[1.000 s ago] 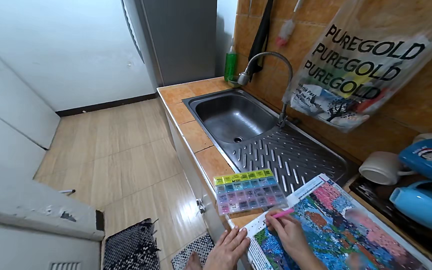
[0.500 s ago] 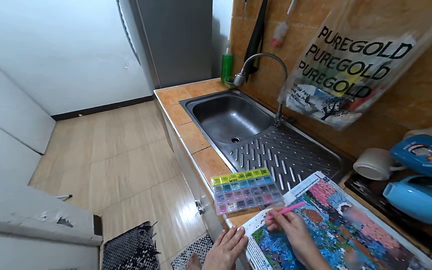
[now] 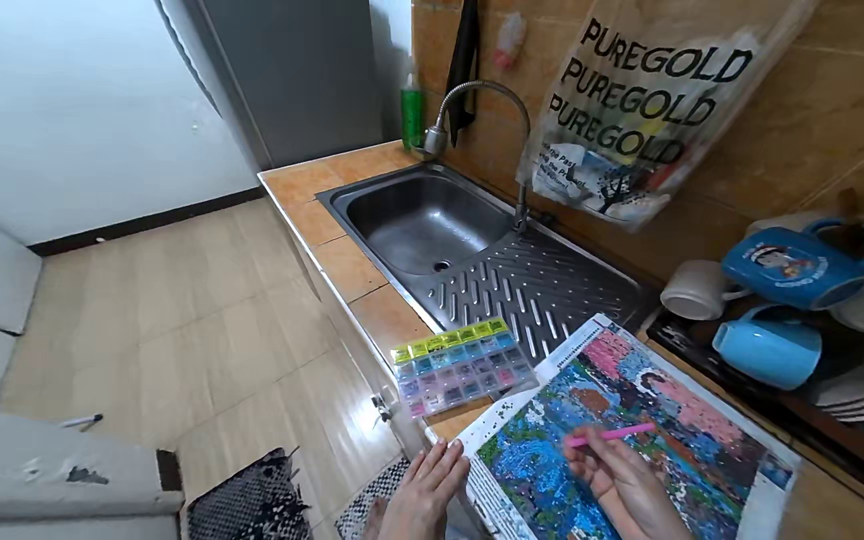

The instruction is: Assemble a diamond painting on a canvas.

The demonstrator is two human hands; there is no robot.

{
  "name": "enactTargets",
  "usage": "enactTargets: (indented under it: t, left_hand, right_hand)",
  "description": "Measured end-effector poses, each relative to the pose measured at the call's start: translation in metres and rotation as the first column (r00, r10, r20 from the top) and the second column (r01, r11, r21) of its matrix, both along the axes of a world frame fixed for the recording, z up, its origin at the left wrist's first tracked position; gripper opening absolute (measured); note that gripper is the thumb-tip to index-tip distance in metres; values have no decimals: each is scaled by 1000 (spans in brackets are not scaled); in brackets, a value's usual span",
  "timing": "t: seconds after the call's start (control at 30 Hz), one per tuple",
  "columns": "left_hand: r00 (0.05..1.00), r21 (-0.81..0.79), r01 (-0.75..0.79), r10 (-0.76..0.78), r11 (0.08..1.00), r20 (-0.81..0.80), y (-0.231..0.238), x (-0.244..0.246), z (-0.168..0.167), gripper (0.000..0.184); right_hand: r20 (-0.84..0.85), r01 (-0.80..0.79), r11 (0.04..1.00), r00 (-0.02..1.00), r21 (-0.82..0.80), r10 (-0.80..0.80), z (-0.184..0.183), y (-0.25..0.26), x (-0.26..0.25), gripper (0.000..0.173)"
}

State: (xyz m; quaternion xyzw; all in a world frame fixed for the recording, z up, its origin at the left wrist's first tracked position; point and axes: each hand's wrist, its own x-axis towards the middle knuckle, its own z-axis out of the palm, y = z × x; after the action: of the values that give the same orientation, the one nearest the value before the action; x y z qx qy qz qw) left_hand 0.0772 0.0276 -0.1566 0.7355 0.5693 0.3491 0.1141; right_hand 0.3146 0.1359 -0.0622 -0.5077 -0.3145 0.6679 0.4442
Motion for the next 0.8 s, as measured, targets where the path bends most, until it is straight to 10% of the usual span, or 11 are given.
enactTargets:
  t: [0.8]
  left_hand:
    - [986, 46, -118, 123, 992, -113, 4, 1, 0, 54]
  right_hand:
    - [84, 97, 995, 992, -1, -97, -3, -22, 2, 18]
